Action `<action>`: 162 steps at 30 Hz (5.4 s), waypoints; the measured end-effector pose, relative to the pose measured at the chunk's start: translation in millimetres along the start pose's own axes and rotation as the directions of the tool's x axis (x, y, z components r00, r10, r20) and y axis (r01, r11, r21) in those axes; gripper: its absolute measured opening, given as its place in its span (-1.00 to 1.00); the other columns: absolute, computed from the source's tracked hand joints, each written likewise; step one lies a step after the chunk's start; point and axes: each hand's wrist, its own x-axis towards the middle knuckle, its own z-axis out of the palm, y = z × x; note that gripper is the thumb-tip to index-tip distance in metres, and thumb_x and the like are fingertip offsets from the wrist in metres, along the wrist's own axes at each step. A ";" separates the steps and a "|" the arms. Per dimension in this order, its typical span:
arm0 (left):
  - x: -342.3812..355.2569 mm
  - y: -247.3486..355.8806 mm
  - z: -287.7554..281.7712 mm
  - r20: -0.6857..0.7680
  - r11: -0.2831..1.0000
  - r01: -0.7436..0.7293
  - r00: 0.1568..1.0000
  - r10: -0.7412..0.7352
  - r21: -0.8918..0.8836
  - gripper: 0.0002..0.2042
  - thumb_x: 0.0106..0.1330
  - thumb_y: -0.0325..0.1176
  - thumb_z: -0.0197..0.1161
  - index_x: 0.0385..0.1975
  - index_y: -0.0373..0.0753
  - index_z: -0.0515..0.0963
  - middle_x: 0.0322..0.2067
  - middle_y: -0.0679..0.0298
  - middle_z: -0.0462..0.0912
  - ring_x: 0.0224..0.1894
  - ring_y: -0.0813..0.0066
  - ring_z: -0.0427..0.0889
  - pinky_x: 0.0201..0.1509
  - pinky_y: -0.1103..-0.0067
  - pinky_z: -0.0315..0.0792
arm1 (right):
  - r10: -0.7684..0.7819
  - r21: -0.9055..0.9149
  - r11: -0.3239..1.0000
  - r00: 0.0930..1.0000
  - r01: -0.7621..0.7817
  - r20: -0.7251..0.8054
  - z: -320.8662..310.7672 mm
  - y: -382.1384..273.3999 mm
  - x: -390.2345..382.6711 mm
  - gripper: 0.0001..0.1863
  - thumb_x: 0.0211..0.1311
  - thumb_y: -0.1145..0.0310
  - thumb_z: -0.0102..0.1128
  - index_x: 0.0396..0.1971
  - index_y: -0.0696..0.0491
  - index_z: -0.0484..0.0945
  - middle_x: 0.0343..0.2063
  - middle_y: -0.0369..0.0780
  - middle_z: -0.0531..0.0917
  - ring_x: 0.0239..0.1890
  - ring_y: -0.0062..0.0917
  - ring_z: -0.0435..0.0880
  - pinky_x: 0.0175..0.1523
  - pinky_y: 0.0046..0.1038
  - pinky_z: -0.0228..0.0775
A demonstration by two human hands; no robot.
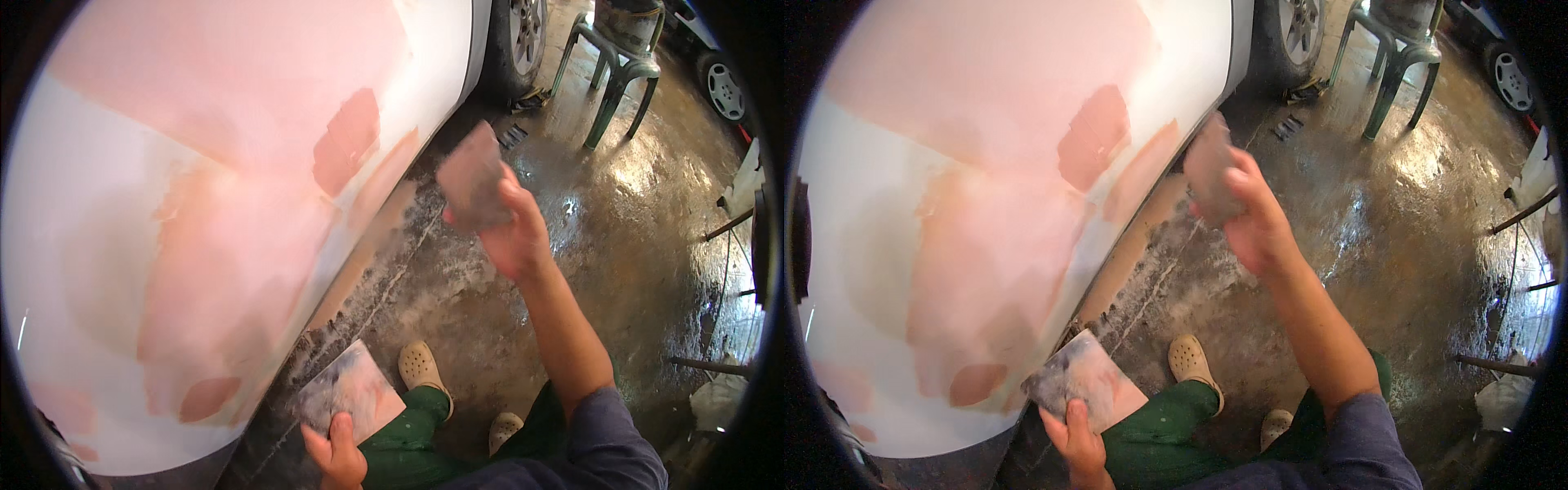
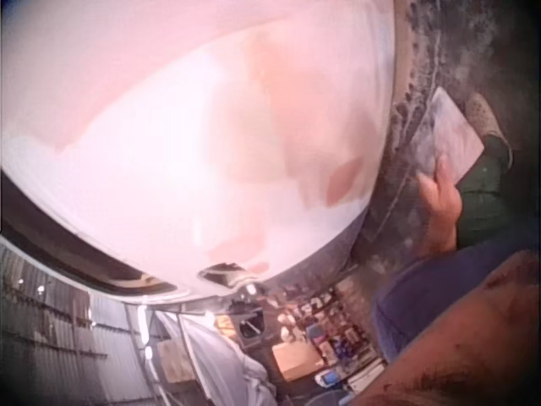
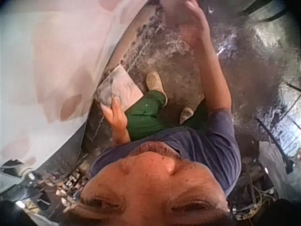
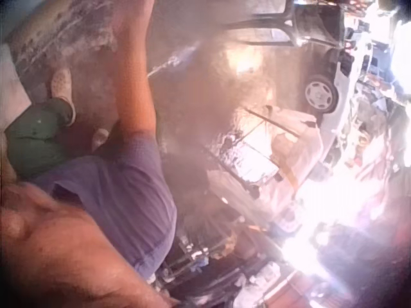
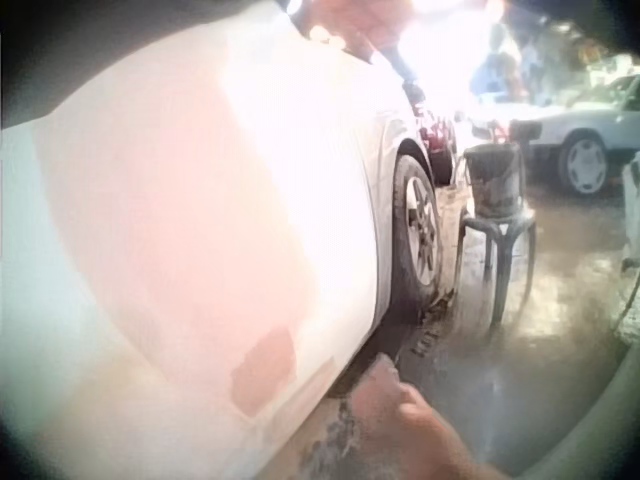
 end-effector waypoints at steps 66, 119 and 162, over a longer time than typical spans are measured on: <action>0.7 15.2 -27.1 -0.009 0.788 0.136 0.987 -0.163 0.601 -0.55 0.36 -0.27 0.25 0.09 -0.53 0.52 0.03 -0.07 0.64 0.02 0.17 0.61 0.13 0.31 0.46 | -0.484 -0.799 -0.073 0.679 0.597 0.552 -41.6 96.8 132.7 -0.35 -0.13 0.24 0.47 0.12 -0.15 0.62 0.20 -0.27 0.53 0.31 -0.22 0.41 0.40 -0.10 0.22; 16.2 18.0 -20.0 0.086 0.787 0.130 0.970 -0.226 0.603 -0.63 0.41 -0.30 0.18 0.07 -0.44 0.58 0.00 0.03 0.68 0.03 0.18 0.63 0.14 0.38 0.45 | -0.508 -0.722 -0.132 0.579 0.680 0.638 9.3 95.8 125.0 -0.32 -0.08 0.11 0.52 0.17 -0.36 0.58 0.20 -0.26 0.47 0.32 -0.23 0.37 0.34 0.08 0.17; -1.3 21.9 -14.0 0.155 0.816 0.081 0.967 -0.204 0.572 -0.66 0.42 -0.33 0.18 0.07 -0.43 0.59 0.00 0.06 0.68 0.02 0.21 0.63 0.14 0.38 0.44 | -0.237 -0.480 0.864 0.963 0.149 -0.127 -11.4 72.3 125.5 -0.39 0.31 0.07 0.23 0.22 0.18 0.51 0.16 -0.05 0.53 0.21 -0.29 0.52 0.32 -0.32 0.31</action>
